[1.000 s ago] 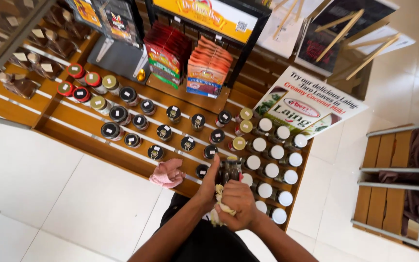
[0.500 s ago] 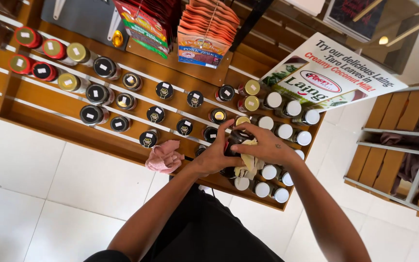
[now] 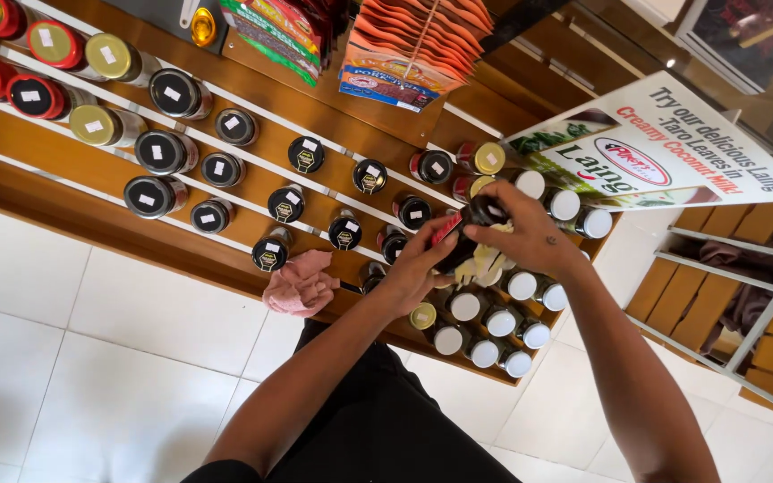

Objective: Wiping dust off food jars and organizing them on a grocery store shelf.

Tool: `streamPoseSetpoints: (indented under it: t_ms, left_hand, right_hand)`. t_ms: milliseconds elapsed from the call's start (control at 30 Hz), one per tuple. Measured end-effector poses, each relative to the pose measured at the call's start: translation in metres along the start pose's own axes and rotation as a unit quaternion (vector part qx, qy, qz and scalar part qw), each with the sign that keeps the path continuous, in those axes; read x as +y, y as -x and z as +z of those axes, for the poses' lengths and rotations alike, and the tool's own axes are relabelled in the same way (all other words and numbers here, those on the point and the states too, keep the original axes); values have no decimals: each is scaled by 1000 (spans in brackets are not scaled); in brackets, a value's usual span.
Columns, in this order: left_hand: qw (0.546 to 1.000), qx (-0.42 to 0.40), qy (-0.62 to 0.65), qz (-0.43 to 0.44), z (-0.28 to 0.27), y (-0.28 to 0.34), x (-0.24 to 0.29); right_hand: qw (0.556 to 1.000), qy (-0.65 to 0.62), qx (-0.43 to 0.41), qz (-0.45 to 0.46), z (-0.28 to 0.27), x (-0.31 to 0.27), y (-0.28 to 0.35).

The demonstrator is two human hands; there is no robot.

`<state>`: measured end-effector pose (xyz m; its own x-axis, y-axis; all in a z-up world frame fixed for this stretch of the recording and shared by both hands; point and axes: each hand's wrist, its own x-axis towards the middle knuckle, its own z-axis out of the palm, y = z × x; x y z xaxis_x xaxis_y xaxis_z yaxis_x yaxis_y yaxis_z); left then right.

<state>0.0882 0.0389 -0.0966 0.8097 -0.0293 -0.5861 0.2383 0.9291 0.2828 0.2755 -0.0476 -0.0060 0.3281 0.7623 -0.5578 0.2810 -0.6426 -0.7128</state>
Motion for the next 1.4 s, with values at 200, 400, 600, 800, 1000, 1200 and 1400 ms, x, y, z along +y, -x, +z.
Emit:
streamPoseSetpoints:
  t_ms: [200, 400, 600, 800, 1000, 1200, 1400]
  left_hand:
    - [991, 19, 114, 66, -17, -51, -16]
    - [987, 14, 149, 64, -13, -69, 16]
    - [978, -17, 123, 167, -32, -90, 3]
    - [978, 20, 181, 100, -13, -77, 34]
    - [978, -24, 130, 164, -22, -88, 13]
    - [974, 1, 163, 155, -11, -90, 24]
    - [977, 6, 165, 133, -21, -119, 2]
  right_hand:
    - [996, 52, 64, -20, -15, 4, -22]
    - [985, 117, 82, -94, -30, 1, -33]
    - [986, 137, 81, -55, -26, -2, -40]
    - [982, 164, 80, -40, -26, -13, -37]
    - [975, 199, 83, -59, -21, -23, -38]
    - [971, 207, 109, -60, -20, -22, -38]
    - [956, 264, 118, -43, -22, -27, -52]
